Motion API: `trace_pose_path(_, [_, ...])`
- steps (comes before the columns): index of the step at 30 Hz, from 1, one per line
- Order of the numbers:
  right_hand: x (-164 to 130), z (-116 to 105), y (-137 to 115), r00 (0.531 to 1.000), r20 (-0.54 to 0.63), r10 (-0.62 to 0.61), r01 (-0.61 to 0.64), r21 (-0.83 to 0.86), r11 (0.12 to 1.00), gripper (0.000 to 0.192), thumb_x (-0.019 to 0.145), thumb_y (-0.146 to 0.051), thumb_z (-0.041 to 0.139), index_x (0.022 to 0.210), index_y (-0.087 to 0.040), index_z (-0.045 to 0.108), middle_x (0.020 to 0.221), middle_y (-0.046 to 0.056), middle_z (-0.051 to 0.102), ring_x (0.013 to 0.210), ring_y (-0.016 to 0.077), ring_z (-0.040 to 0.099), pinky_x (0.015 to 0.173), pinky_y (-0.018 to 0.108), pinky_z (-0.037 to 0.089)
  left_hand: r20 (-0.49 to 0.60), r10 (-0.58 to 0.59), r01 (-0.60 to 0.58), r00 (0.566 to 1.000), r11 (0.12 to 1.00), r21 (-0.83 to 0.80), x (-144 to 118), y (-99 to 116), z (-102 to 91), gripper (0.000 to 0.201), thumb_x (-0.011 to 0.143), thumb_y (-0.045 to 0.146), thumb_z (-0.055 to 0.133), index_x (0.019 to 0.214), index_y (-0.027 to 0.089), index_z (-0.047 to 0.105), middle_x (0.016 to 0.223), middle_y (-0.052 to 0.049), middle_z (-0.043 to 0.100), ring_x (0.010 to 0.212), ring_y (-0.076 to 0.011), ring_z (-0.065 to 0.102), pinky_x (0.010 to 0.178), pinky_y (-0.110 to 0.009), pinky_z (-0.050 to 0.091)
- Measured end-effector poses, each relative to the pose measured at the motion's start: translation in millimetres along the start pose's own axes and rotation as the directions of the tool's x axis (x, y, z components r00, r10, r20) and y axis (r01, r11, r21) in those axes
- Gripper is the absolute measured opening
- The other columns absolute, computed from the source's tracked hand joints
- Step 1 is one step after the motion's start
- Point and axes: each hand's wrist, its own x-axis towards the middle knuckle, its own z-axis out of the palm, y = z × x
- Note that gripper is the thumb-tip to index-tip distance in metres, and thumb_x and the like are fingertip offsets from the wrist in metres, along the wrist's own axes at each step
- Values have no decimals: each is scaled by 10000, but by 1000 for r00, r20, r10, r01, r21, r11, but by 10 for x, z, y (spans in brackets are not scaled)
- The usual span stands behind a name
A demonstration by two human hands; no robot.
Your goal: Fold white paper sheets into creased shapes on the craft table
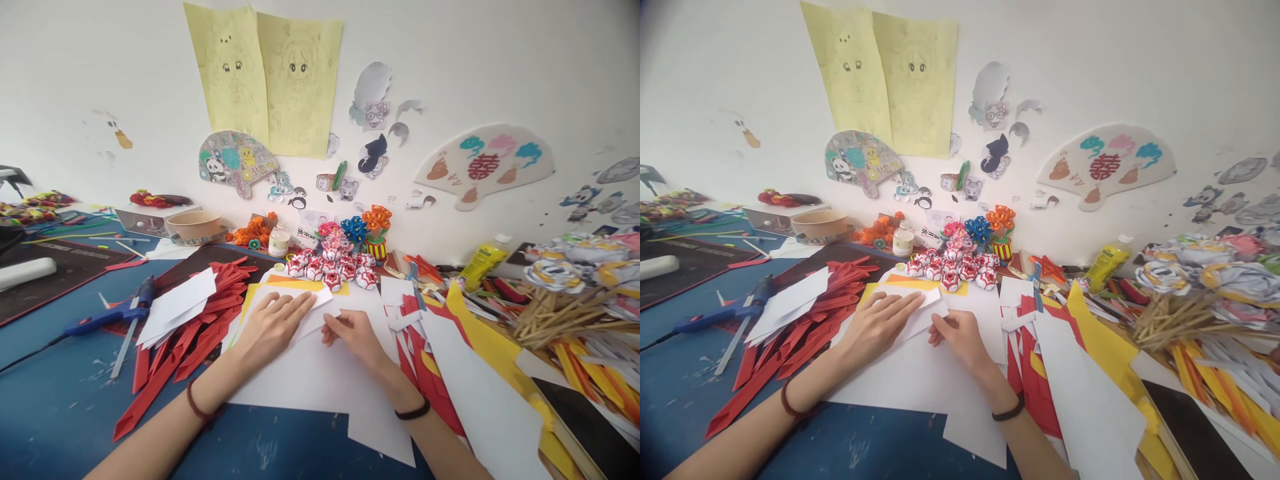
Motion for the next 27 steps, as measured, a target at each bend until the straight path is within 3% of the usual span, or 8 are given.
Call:
trace_pose_path(8, [-21, 17, -86, 998, -62, -8, 13, 70, 998, 361, 715, -483, 715, 707, -123, 684, 636, 64, 685, 589, 177, 650, 619, 309, 540, 111, 44, -42, 993, 999, -16, 68, 55, -82, 423, 993, 269, 370, 1415, 268, 389, 1475, -53, 400, 1144, -218, 545, 910, -391, 353])
trace_pose_path(13, [-20, 19, -56, 997, -67, -33, 36, 43, 998, 397, 772, -502, 660, 688, -115, 680, 628, 82, 686, 577, 185, 655, 620, 320, 540, 111, 7, -3, 994, 999, -32, 66, 81, -91, 417, 992, 292, 378, 1409, 298, 396, 1465, -37, 417, 1130, -222, 550, 933, -422, 333])
trace_pose_path(17, [-8, -24, -16, 994, -90, -65, 66, 2, 998, 393, 806, -494, 633, 702, -117, 675, 627, 80, 685, 568, 181, 650, 607, 310, 526, 98, -98, 117, 990, 971, -210, 89, 122, -120, 364, 974, 330, 426, 1330, 340, 498, 1413, -26, 490, 1096, -219, 568, 933, -419, 339])
trace_pose_path(19, [-12, -48, -20, 996, -71, -59, 58, -26, 998, 388, 811, -486, 630, 680, -123, 667, 605, 70, 677, 544, 168, 635, 591, 294, 509, 92, -225, 243, 970, 896, -373, 106, 133, -126, 341, 967, 335, 440, 1293, 330, 537, 1333, -29, 569, 1061, -200, 584, 932, -394, 357])
trace_pose_path(22, [-28, -63, -45, 999, 4, -48, 49, -81, 996, 387, 811, -474, 631, 633, -131, 660, 546, 43, 642, 500, 142, 595, 562, 271, 482, 187, -414, 436, 891, 662, -609, 132, 134, -115, 333, 935, 383, 485, 1227, 263, 591, 1158, -35, 670, 932, -174, 618, 865, -328, 417])
trace_pose_path(25, [-36, -53, -52, 994, 98, -48, 56, -80, 995, 387, 802, -478, 632, 612, -141, 654, 530, 27, 623, 493, 137, 577, 549, 264, 473, 381, -449, 568, 808, 426, -704, 153, 129, -85, 321, 886, 442, 526, 1030, 198, 677, 894, -25, 714, 755, -162, 605, 682, -263, 428])
trace_pose_path(27, [-31, -45, -42, 990, 129, -49, 59, -76, 995, 382, 801, -478, 630, 611, -147, 650, 545, 27, 628, 505, 139, 580, 555, 265, 475, 454, -452, 616, 768, 328, -716, 161, 126, -64, 320, 856, 456, 551, 880, 168, 689, 757, -19, 690, 680, -153, 575, 613, -246, 396])
